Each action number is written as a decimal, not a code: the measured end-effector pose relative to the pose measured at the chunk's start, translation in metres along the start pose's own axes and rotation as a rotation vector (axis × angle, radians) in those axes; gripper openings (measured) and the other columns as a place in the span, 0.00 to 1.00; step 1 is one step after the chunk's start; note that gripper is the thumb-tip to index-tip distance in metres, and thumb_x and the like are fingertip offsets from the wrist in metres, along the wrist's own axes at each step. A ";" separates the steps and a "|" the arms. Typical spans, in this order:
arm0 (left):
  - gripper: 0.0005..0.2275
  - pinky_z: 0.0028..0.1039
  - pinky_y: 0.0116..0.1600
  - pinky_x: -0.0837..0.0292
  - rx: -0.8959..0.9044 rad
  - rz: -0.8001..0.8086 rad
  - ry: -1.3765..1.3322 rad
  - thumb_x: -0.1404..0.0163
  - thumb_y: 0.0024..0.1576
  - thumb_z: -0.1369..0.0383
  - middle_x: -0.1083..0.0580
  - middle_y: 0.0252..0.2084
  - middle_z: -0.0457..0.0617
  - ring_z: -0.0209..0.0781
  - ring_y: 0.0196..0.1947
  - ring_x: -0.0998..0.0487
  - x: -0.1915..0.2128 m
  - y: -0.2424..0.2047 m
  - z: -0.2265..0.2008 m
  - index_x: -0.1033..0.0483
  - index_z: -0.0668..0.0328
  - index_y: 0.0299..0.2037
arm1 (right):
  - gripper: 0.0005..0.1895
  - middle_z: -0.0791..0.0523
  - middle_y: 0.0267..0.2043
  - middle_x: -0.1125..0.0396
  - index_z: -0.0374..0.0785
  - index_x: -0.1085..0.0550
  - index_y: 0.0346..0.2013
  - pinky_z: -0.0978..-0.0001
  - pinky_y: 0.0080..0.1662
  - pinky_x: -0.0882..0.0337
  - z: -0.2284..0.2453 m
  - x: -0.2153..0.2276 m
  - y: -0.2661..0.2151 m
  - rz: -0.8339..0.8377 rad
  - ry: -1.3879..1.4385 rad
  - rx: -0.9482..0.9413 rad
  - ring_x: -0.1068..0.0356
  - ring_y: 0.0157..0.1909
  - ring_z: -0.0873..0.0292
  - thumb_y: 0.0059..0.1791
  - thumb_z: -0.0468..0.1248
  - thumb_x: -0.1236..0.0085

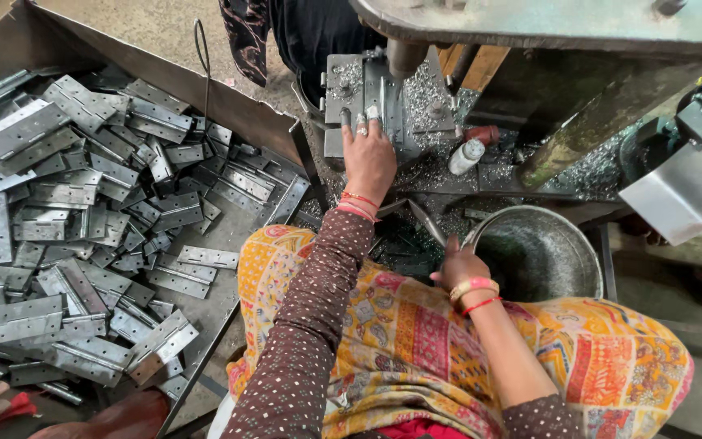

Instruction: The person operates a drill press to drill holes into small metal brackets. They pick up brackets from a bin, position them under the drill, and then place the finished pieces back into the bin.

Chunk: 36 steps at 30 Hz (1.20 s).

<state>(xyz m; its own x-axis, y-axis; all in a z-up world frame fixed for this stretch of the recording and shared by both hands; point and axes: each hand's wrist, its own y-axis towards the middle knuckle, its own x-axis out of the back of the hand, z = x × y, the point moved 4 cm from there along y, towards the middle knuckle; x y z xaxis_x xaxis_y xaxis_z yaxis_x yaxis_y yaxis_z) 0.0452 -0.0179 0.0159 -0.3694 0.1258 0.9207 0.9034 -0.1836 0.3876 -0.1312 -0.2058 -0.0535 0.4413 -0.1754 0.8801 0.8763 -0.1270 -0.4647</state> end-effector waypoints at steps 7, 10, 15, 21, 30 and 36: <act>0.13 0.53 0.73 0.49 -0.001 -0.019 -0.037 0.55 0.59 0.68 0.26 0.51 0.55 0.52 0.56 0.26 0.007 -0.012 -0.003 0.18 0.64 0.45 | 0.43 0.38 0.55 0.34 0.38 0.42 0.62 0.48 0.50 0.24 0.000 0.020 -0.006 -0.062 -0.073 0.027 0.26 0.50 0.36 0.44 0.54 0.31; 0.12 0.52 0.71 0.47 0.018 0.002 -0.049 0.54 0.60 0.68 0.26 0.53 0.55 0.53 0.57 0.27 0.003 -0.016 -0.004 0.19 0.64 0.46 | 0.39 0.41 0.55 0.33 0.39 0.40 0.61 0.49 0.50 0.23 0.002 0.030 -0.004 -0.207 -0.076 0.057 0.25 0.50 0.38 0.45 0.54 0.33; 0.13 0.51 0.70 0.46 0.021 -0.053 -0.046 0.54 0.59 0.67 0.27 0.52 0.54 0.52 0.57 0.27 0.003 -0.021 -0.002 0.18 0.63 0.45 | 0.62 0.30 0.68 0.53 0.43 0.56 0.72 0.52 0.49 0.26 0.004 -0.001 -0.001 0.089 0.031 -0.002 0.30 0.53 0.31 0.37 0.52 0.23; 0.12 0.51 0.73 0.45 0.027 0.042 -0.073 0.55 0.62 0.67 0.27 0.52 0.52 0.50 0.52 0.25 -0.008 -0.004 -0.001 0.18 0.60 0.44 | 0.41 0.39 0.54 0.32 0.37 0.41 0.62 0.48 0.49 0.24 0.003 0.034 -0.010 -0.028 -0.112 0.067 0.25 0.50 0.38 0.45 0.55 0.33; 0.12 0.50 0.67 0.42 0.032 -0.008 -0.086 0.55 0.59 0.67 0.26 0.50 0.52 0.52 0.53 0.23 -0.025 0.023 -0.003 0.17 0.59 0.41 | 0.62 0.27 0.66 0.52 0.39 0.60 0.74 0.54 0.56 0.28 0.006 0.007 -0.003 0.211 -0.061 -0.028 0.31 0.56 0.33 0.42 0.54 0.26; 0.12 0.54 0.68 0.41 -0.006 -0.055 -0.159 0.56 0.61 0.69 0.26 0.55 0.53 0.50 0.53 0.24 -0.016 0.005 0.003 0.18 0.62 0.45 | 0.55 0.30 0.65 0.45 0.38 0.53 0.73 0.52 0.55 0.26 0.000 0.003 -0.010 0.136 -0.048 0.021 0.30 0.56 0.34 0.44 0.55 0.31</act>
<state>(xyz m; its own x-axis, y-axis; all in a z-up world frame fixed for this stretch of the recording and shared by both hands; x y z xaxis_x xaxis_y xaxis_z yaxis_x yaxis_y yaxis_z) 0.0562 -0.0179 0.0032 -0.3788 0.2885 0.8793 0.8811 -0.1782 0.4380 -0.1381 -0.2051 -0.0463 0.5645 -0.1426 0.8130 0.8114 -0.0851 -0.5783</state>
